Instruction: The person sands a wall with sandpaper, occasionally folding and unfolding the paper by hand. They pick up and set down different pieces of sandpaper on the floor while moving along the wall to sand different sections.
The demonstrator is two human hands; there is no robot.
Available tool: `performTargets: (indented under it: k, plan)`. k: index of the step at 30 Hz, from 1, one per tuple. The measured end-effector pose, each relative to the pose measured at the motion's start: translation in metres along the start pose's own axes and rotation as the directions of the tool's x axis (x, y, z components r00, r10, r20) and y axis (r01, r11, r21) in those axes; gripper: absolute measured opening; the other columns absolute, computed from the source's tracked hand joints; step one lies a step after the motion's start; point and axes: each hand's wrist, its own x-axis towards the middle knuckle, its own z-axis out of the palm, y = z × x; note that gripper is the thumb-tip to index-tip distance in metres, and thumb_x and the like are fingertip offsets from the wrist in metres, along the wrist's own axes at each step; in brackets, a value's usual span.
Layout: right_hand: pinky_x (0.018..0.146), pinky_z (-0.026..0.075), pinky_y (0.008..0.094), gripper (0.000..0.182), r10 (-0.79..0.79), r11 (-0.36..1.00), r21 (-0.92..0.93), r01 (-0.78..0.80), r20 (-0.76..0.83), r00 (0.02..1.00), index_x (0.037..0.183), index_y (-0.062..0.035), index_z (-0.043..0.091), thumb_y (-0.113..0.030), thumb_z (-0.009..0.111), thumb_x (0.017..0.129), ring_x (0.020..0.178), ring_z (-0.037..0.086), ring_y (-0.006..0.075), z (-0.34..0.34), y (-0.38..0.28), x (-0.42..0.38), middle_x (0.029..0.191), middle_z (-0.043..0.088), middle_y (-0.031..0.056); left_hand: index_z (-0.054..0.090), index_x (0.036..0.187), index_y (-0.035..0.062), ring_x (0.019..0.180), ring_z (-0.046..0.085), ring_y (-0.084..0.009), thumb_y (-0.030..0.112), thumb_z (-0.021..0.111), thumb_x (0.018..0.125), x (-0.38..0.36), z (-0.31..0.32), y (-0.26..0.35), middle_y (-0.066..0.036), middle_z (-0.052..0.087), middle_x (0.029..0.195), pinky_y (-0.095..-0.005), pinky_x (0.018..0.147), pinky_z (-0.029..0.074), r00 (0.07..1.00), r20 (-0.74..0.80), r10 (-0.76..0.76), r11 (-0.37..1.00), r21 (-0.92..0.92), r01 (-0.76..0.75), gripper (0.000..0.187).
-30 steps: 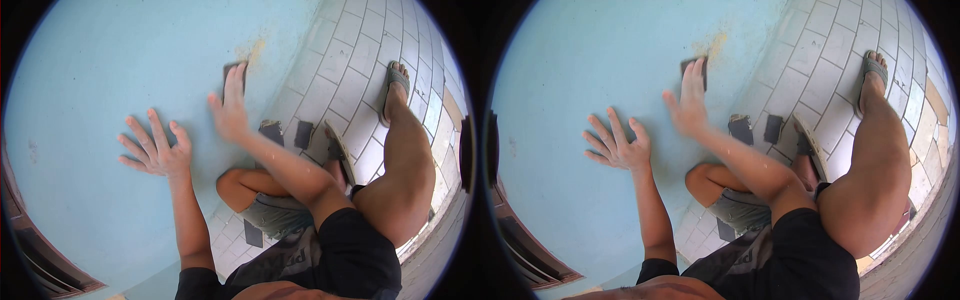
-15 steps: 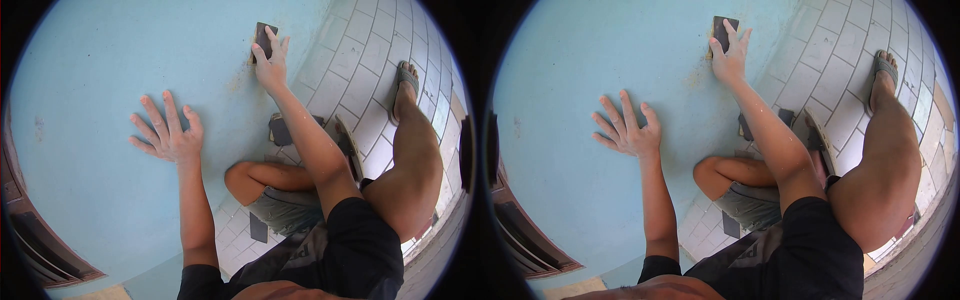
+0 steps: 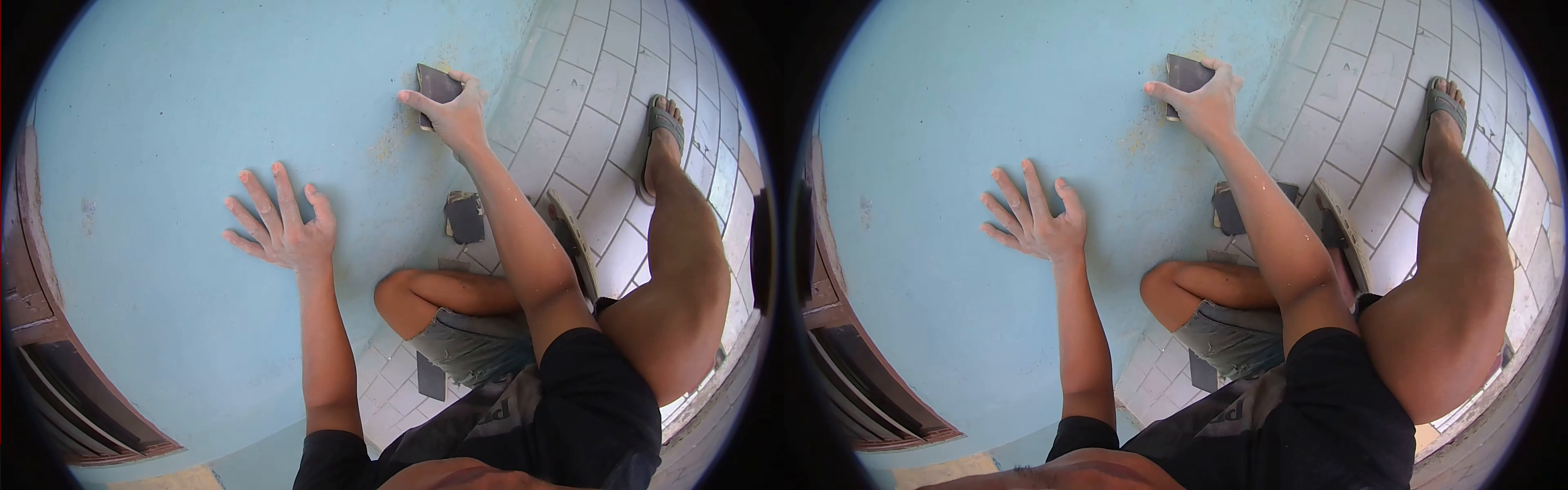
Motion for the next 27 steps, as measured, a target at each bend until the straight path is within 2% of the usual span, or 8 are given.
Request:
performTargets:
  k: [3, 5, 11, 14, 16, 19, 22, 27]
  plan:
    - [0.076, 0.062, 0.0338, 0.101, 0.003, 1.0, -0.01, -0.003, 0.045, 0.999, 0.141, 0.0073, 0.037, -0.041, 0.092, 0.072, 0.115, 0.058, 0.0278, 0.005, 0.008, 0.002, 0.131, 0.042, 0.0193, 0.069, 0.134, 0.0289, 0.153, 0.03, -0.0334, 0.038, 0.058, 0.089, 0.001, -0.001, 0.002, -0.005, 0.05, 0.157, -0.0562, 0.126, 0.006, 1.0, 0.014, -0.028, 0.999, 0.022, 0.028, 0.047]
    - [0.101, 0.048, 0.0457, 0.096, -0.079, 0.996, 0.028, 0.079, -0.03, 0.996, 0.142, 0.0042, 0.032, -0.046, 0.085, 0.078, 0.124, 0.052, 0.0349, 0.007, 0.017, 0.005, 0.134, 0.038, 0.0197, 0.069, 0.134, 0.0287, 0.153, 0.03, -0.0334, 0.038, 0.059, 0.089, 0.0, 0.0, 0.001, -0.005, 0.05, 0.157, -0.056, 0.126, 0.005, 1.0, 0.009, -0.027, 1.0, 0.004, 0.027, 0.047]
    - [0.111, 0.039, 0.046, 0.05, -0.286, 0.952, 0.03, 0.303, -0.259, 0.923, 0.122, -0.0027, 0.063, -0.036, 0.078, 0.088, 0.134, 0.047, 0.0421, 0.026, 0.029, 0.004, 0.147, 0.046, 0.0273, 0.068, 0.136, 0.0289, 0.153, 0.03, -0.0333, 0.038, 0.06, 0.088, 0.0, 0.002, 0.002, -0.006, 0.05, 0.157, -0.0558, 0.126, 0.005, 1.0, 0.004, -0.029, 1.0, 0.007, 0.028, 0.049]
    - [0.113, 0.037, 0.0477, 0.035, -0.416, 0.905, 0.014, 0.425, -0.184, 0.891, 0.112, -0.0056, 0.073, -0.032, 0.077, 0.09, 0.138, 0.045, 0.0422, 0.055, 0.05, -0.044, 0.15, 0.049, 0.028, 0.069, 0.135, 0.0282, 0.154, 0.029, -0.0335, 0.037, 0.06, 0.089, 0.001, 0.002, 0.004, -0.006, 0.05, 0.157, -0.0563, 0.126, 0.005, 0.999, -0.006, -0.035, 0.999, 0.001, 0.035, 0.048]
    - [0.113, 0.035, 0.0512, 0.041, -0.543, 0.836, -0.181, 0.517, -0.143, 0.827, 0.122, -0.0055, 0.071, -0.031, 0.076, 0.091, 0.137, 0.047, 0.0412, 0.066, 0.067, -0.08, 0.144, 0.056, 0.0269, 0.069, 0.134, 0.0275, 0.154, 0.029, -0.0337, 0.036, 0.06, 0.089, 0.003, 0.0, 0.003, -0.006, 0.05, 0.157, -0.0561, 0.126, 0.006, 1.0, -0.008, -0.021, 1.0, -0.012, 0.021, 0.046]
    - [0.114, 0.034, 0.0544, 0.044, -0.552, 0.833, -0.168, 0.527, -0.182, 0.814, 0.126, -0.004, 0.07, -0.03, 0.076, 0.091, 0.137, 0.047, 0.0407, 0.066, 0.077, -0.062, 0.143, 0.057, 0.0266, 0.069, 0.134, 0.026, 0.153, 0.029, -0.0342, 0.035, 0.06, 0.091, -0.001, -0.015, -0.007, -0.007, 0.05, 0.156, -0.0556, 0.126, 0.006, 0.998, 0.055, 0.008, 0.997, -0.073, -0.004, 0.045]
    - [0.116, 0.035, 0.0471, 0.052, -0.332, 0.932, 0.031, 0.362, -0.328, 0.884, 0.131, -0.0003, 0.066, -0.034, 0.074, 0.092, 0.139, 0.045, 0.0393, 0.05, 0.033, 0.006, 0.145, 0.054, 0.0275, 0.07, 0.133, 0.0229, 0.154, 0.029, -0.0334, 0.033, 0.061, 0.091, -0.013, -0.016, -0.026, -0.008, 0.05, 0.156, -0.0538, 0.126, 0.007, 0.999, 0.045, 0.022, 0.994, -0.105, -0.017, 0.044]
    - [0.117, 0.034, 0.0479, 0.055, -0.468, 0.882, -0.081, 0.464, -0.244, 0.849, 0.136, -0.0006, 0.064, -0.035, 0.073, 0.093, 0.141, 0.041, 0.0422, 0.061, 0.022, -0.022, 0.15, 0.048, 0.0305, 0.073, 0.126, 0.024, 0.151, 0.035, -0.0344, 0.034, 0.058, 0.094, -0.01, -0.009, -0.017, -0.01, 0.054, 0.152, -0.0541, 0.126, 0.011, 0.999, -0.045, -0.019, 1.0, 0.005, 0.02, 0.037]
